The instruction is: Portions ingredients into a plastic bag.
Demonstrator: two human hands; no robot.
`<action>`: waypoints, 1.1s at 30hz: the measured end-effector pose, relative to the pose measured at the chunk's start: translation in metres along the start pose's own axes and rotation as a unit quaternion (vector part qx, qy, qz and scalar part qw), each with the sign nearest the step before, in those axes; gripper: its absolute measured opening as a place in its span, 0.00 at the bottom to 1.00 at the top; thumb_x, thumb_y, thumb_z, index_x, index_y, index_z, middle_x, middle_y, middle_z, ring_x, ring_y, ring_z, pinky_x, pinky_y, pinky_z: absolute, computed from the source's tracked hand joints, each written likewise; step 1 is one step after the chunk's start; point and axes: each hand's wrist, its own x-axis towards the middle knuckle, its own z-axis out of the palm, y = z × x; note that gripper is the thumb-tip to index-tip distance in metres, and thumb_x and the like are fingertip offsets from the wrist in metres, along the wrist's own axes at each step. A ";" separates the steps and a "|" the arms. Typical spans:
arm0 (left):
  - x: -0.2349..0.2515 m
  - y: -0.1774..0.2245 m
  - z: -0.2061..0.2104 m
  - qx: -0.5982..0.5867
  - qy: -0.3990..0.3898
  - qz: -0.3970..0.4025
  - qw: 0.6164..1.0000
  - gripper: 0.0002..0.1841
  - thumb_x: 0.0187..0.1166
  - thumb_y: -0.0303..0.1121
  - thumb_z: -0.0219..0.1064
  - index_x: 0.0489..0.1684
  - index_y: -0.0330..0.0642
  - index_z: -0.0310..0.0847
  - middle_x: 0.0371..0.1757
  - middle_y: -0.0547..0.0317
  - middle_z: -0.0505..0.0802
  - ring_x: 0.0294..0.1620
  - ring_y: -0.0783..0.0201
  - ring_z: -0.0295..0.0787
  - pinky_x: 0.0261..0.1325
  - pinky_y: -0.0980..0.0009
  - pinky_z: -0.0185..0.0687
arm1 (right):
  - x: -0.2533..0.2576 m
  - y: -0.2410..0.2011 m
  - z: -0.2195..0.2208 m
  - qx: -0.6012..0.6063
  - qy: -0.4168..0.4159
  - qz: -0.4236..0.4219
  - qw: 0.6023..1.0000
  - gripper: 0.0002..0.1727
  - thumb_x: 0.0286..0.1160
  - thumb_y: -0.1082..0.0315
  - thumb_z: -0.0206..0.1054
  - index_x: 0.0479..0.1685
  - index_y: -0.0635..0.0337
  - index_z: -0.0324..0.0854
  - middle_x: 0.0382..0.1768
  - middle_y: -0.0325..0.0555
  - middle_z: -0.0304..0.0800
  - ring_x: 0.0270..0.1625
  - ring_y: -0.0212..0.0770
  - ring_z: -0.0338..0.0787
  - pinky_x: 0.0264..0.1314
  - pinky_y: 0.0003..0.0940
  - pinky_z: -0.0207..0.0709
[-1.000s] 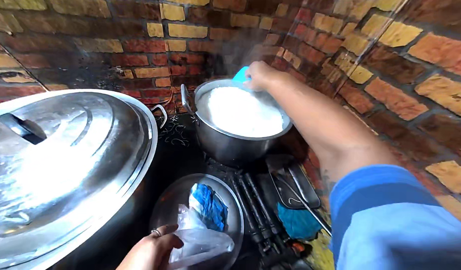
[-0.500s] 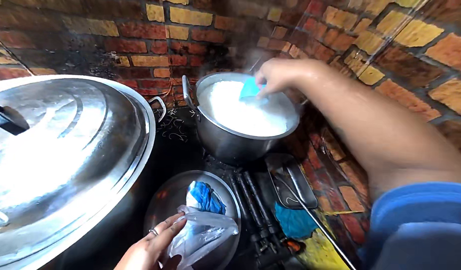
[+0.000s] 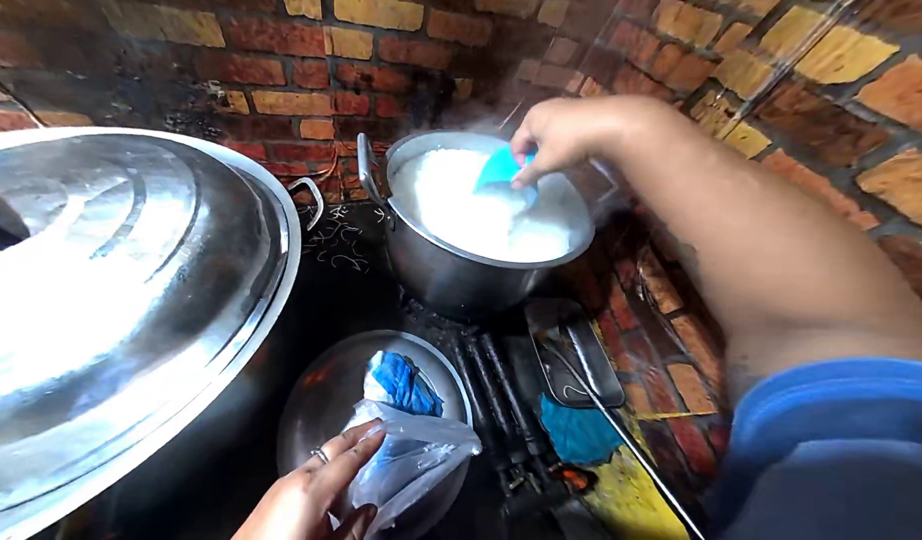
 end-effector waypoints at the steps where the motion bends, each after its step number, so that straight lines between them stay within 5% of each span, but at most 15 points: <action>1: 0.001 0.002 0.001 -0.001 0.000 0.004 1.000 0.31 0.71 0.25 0.75 0.79 0.33 0.77 0.78 0.38 0.82 0.38 0.62 0.93 0.39 0.67 0.91 | 0.007 0.005 -0.002 -0.004 0.006 0.035 0.999 0.15 0.73 0.64 0.79 0.41 0.71 0.89 0.42 0.67 0.89 0.52 0.65 0.87 0.59 0.69 0.74; 5: 0.002 0.007 0.008 -0.004 0.003 0.011 1.000 0.31 0.72 0.26 0.76 0.79 0.34 0.77 0.78 0.39 0.82 0.36 0.63 0.93 0.37 0.68 0.91 | 0.028 0.012 0.009 0.003 -0.004 0.093 0.996 0.19 0.74 0.61 0.78 0.50 0.72 0.88 0.53 0.71 0.88 0.63 0.68 0.85 0.69 0.71 0.70; 10: -0.003 -0.002 0.010 -0.012 0.008 0.007 1.000 0.31 0.71 0.27 0.76 0.79 0.36 0.77 0.78 0.42 0.82 0.34 0.65 0.92 0.34 0.69 0.91 | -0.004 -0.003 0.008 0.072 -0.047 -0.039 0.996 0.14 0.73 0.63 0.79 0.30 0.66 0.87 0.26 0.49 0.84 0.34 0.43 0.81 0.43 0.49 0.74; 20: -0.008 -0.004 0.010 -0.028 0.015 0.006 0.999 0.32 0.72 0.28 0.76 0.80 0.35 0.76 0.79 0.41 0.81 0.37 0.65 0.93 0.37 0.69 0.92 | -0.023 -0.025 0.017 0.293 -0.102 -0.142 0.940 0.13 0.76 0.75 0.70 0.20 0.63 0.80 0.20 0.38 0.82 0.27 0.29 0.82 0.36 0.26 0.77; 22: -0.009 -0.005 0.010 -0.028 0.021 0.004 0.999 0.32 0.72 0.29 0.76 0.80 0.36 0.76 0.79 0.42 0.81 0.37 0.66 0.93 0.37 0.69 0.92 | -0.011 -0.008 0.015 0.360 -0.092 -0.095 0.924 0.13 0.80 0.75 0.64 0.24 0.61 0.78 0.25 0.38 0.85 0.32 0.30 0.88 0.45 0.29 0.86; 25: -0.012 -0.006 0.011 -0.021 0.034 0.005 0.999 0.31 0.72 0.29 0.76 0.79 0.36 0.77 0.77 0.42 0.83 0.36 0.66 0.92 0.36 0.71 0.91 | 0.011 0.020 0.014 0.329 0.026 0.013 0.944 0.09 0.81 0.69 0.69 0.34 0.66 0.80 0.33 0.44 0.83 0.36 0.33 0.82 0.48 0.35 0.81; 29: -0.014 -0.004 0.012 -0.021 0.032 -0.001 0.999 0.32 0.72 0.29 0.75 0.80 0.35 0.76 0.77 0.41 0.82 0.36 0.67 0.92 0.37 0.71 0.91 | 0.043 0.038 0.022 0.200 0.095 0.109 0.969 0.16 0.77 0.63 0.76 0.43 0.73 0.85 0.45 0.66 0.86 0.50 0.58 0.83 0.59 0.64 0.72; 33: -0.015 -0.005 0.013 -0.028 0.030 0.000 0.999 0.32 0.72 0.30 0.76 0.80 0.37 0.76 0.78 0.43 0.82 0.37 0.68 0.92 0.37 0.72 0.91 | 0.044 0.035 0.032 0.216 0.060 0.066 0.972 0.15 0.76 0.64 0.76 0.35 0.70 0.82 0.33 0.55 0.82 0.38 0.46 0.79 0.47 0.52 0.73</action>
